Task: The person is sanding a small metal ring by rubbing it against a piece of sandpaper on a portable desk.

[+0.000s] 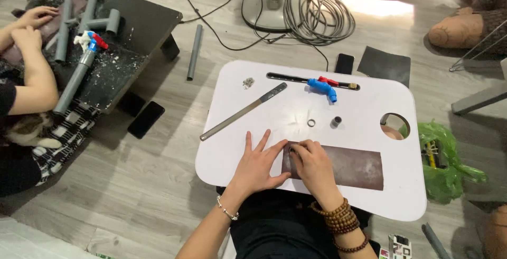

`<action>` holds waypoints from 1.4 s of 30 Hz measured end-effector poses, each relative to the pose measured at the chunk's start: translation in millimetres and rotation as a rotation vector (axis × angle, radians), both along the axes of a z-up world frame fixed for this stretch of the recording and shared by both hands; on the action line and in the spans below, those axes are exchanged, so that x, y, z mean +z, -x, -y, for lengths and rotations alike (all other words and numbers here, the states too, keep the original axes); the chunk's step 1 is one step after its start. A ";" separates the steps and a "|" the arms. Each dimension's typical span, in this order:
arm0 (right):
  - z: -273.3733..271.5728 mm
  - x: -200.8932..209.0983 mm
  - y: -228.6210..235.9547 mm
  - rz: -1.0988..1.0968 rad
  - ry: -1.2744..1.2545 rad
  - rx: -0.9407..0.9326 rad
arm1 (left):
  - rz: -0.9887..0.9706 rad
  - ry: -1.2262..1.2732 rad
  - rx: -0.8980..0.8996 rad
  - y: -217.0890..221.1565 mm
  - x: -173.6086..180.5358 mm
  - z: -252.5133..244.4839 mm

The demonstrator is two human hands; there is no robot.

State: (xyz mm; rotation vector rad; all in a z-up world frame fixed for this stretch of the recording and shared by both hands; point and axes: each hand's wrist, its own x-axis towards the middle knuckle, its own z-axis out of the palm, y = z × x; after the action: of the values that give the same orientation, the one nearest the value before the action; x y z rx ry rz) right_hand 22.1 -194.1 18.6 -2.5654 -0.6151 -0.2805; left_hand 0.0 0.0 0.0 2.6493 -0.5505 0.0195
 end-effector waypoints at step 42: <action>-0.3 -25.9 10.5 0.048 -0.143 -0.007 | -0.032 0.089 0.021 1.3 9.8 3.6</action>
State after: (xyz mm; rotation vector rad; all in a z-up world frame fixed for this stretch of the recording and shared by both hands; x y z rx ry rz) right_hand 11.6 -193.7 -7.3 -2.4301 -0.5824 -0.3757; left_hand -1.3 -3.6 9.8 2.5641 -0.5000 0.0072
